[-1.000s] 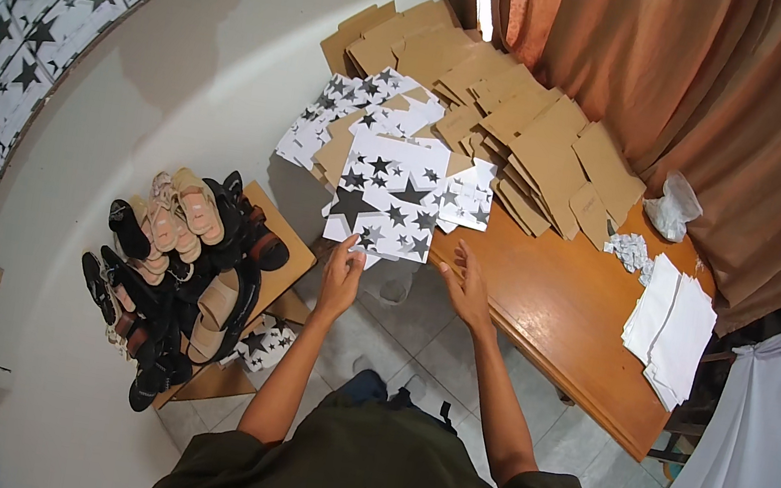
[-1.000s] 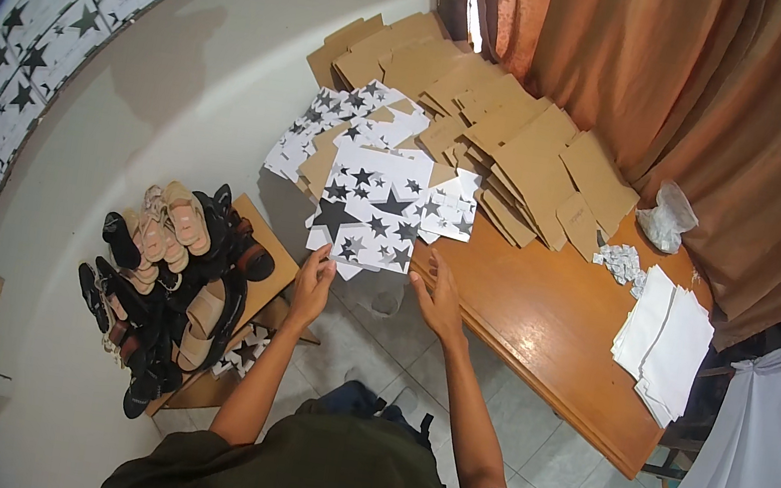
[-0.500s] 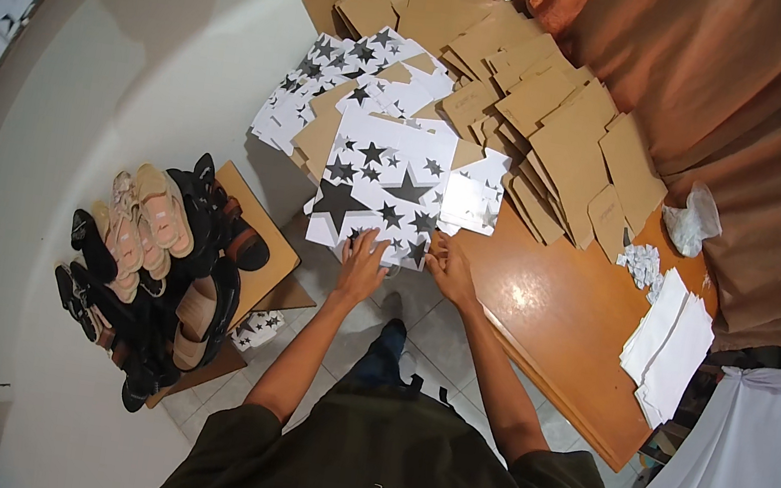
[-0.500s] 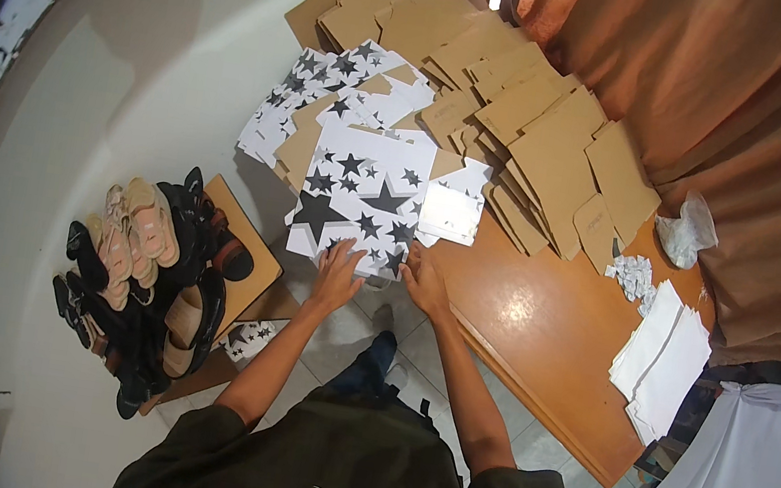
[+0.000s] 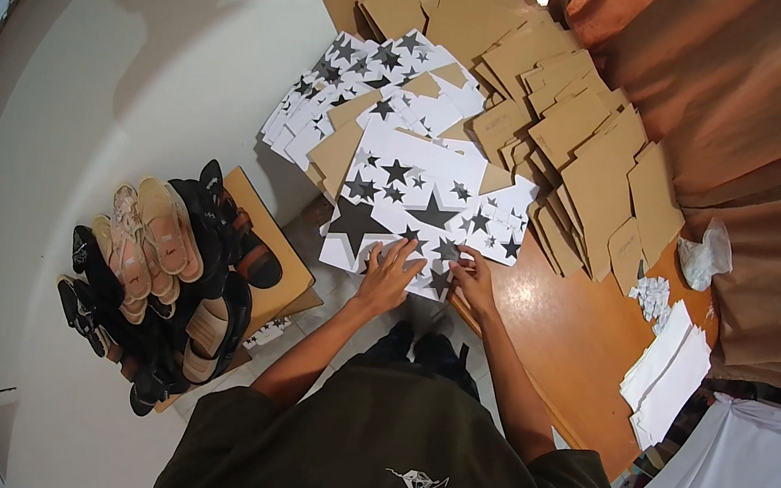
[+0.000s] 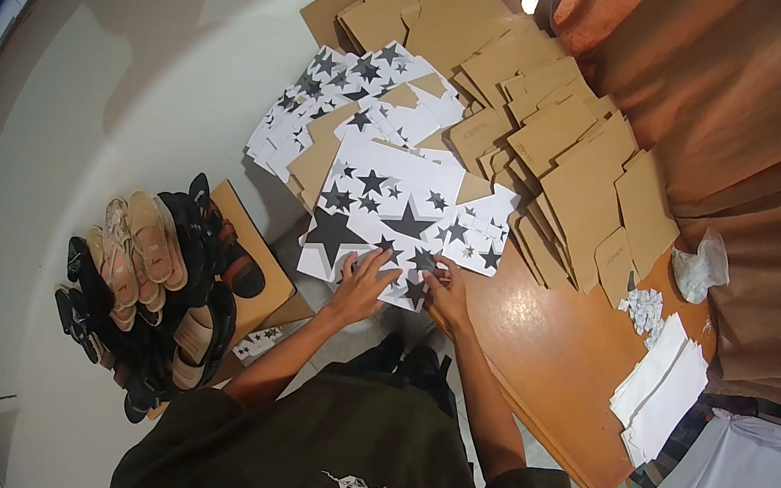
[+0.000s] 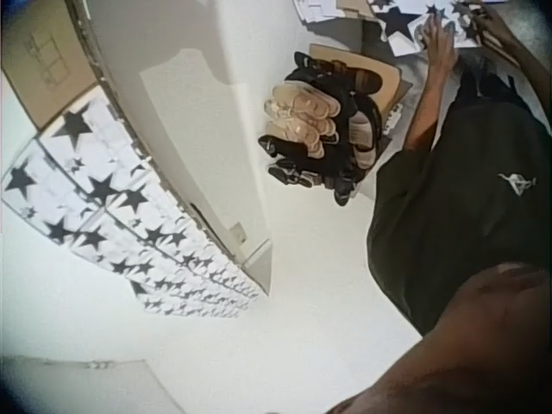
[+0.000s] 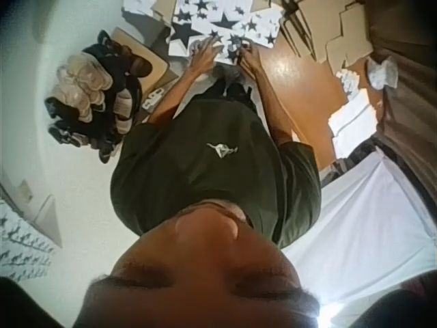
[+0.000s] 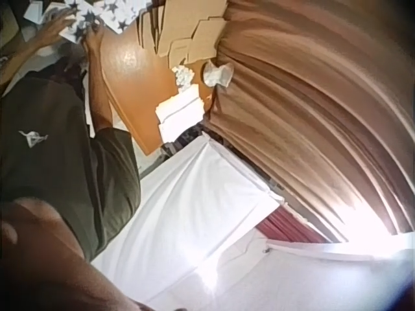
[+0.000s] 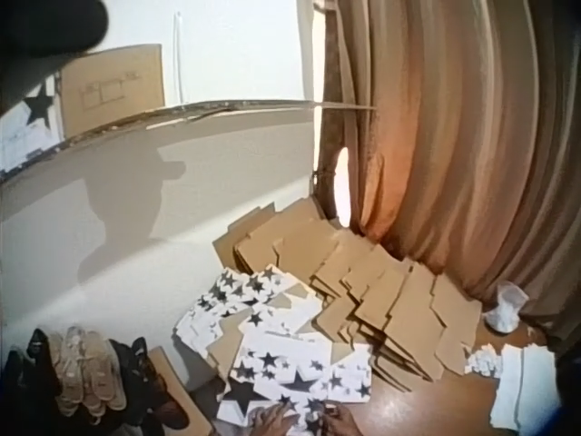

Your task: Folding cardboard sheets into shoe boxes and organizing them on a shelf.

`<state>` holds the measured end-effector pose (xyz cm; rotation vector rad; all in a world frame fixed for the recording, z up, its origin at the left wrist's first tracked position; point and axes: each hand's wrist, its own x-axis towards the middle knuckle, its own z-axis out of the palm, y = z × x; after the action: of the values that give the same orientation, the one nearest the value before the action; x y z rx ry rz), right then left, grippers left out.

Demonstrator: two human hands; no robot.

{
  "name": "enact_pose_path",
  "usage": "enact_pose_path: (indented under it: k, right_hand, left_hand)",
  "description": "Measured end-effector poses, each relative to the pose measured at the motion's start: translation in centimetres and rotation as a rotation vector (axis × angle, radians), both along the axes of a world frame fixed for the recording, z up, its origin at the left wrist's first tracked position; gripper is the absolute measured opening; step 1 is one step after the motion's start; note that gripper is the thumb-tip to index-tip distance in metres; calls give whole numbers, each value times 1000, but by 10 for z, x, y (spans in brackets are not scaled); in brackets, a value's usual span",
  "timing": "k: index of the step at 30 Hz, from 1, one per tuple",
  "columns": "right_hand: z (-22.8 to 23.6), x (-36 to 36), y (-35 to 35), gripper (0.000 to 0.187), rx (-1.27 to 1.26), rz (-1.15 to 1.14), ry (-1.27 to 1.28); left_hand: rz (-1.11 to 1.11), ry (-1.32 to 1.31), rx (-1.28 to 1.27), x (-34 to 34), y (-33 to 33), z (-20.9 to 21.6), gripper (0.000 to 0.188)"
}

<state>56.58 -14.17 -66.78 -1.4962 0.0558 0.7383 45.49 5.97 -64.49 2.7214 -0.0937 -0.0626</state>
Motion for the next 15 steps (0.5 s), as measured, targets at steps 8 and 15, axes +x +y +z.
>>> enact_pose_path:
  k: [8, 15]
  right_hand:
    - [102, 43, -2, 23, 103, -41, -144]
    - [164, 91, -4, 30, 416, -71, -57]
  left_hand:
    - [-168, -400, 37, 27, 19, 105, 38]
    - [-87, -569, 47, 104, 36, 201, 25]
